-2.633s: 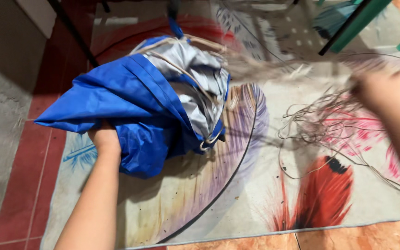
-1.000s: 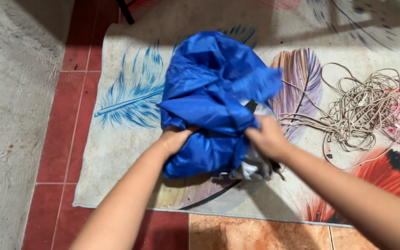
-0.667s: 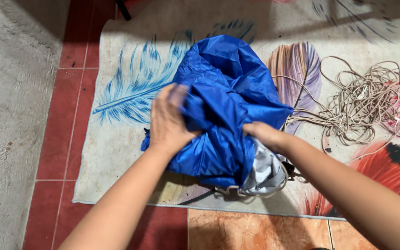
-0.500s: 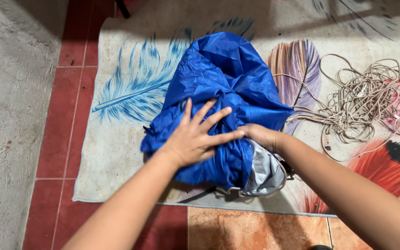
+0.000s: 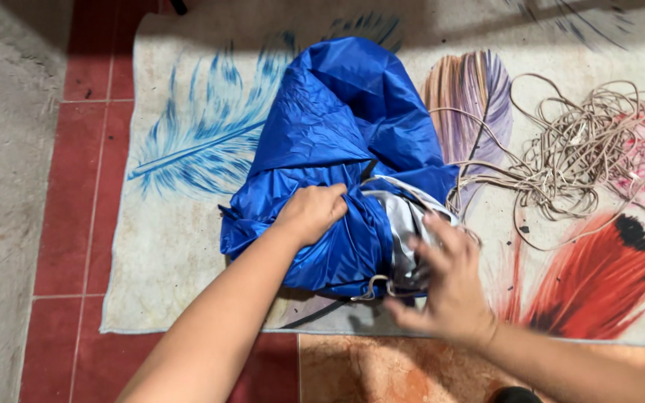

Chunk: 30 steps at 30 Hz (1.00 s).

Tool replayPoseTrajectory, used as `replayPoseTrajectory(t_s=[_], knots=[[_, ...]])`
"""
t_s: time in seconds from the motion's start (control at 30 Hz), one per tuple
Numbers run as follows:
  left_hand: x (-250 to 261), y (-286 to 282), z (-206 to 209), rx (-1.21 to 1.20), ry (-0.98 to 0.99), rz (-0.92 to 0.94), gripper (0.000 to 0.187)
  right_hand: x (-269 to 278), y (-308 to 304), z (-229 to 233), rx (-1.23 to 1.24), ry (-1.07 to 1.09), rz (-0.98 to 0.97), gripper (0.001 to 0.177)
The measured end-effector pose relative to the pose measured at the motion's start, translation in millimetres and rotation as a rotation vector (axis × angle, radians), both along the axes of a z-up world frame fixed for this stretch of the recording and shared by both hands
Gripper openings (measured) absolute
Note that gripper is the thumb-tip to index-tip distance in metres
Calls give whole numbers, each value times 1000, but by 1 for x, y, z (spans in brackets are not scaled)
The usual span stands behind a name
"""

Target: The person unfolds a large blue tarp on a patterned mat, then folds it into a compact bundle. They gather the drawstrings and tie the bundle closed, placing the finished package on a nearby table.

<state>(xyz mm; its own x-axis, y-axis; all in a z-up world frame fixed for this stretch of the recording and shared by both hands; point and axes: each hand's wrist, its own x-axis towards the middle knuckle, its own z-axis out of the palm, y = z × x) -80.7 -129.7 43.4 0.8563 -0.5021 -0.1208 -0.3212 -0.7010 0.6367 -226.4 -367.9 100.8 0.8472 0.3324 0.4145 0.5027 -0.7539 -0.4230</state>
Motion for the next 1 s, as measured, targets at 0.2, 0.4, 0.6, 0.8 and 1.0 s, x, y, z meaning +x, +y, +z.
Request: replayPoseTrajectory(t_s=[0.2, 0.4, 0.6, 0.8, 1.0], knots=[[20, -11, -59, -25, 80, 58, 33, -18, 22, -52, -51, 157, -232, 115], [39, -14, -119, -179, 232, 97, 43, 22, -24, -87, -50, 7, -349, 97], [37, -11, -124, -146, 381, 99, 44, 33, -77, -119, 44, -1, -511, 73], [38, -12, -119, -127, 444, 111, 46, 70, -208, -116, 556, 876, -469, 42], [39, -9, -117, -27, 526, -46, 50, 132, -290, -95, 713, 1112, -305, 31]])
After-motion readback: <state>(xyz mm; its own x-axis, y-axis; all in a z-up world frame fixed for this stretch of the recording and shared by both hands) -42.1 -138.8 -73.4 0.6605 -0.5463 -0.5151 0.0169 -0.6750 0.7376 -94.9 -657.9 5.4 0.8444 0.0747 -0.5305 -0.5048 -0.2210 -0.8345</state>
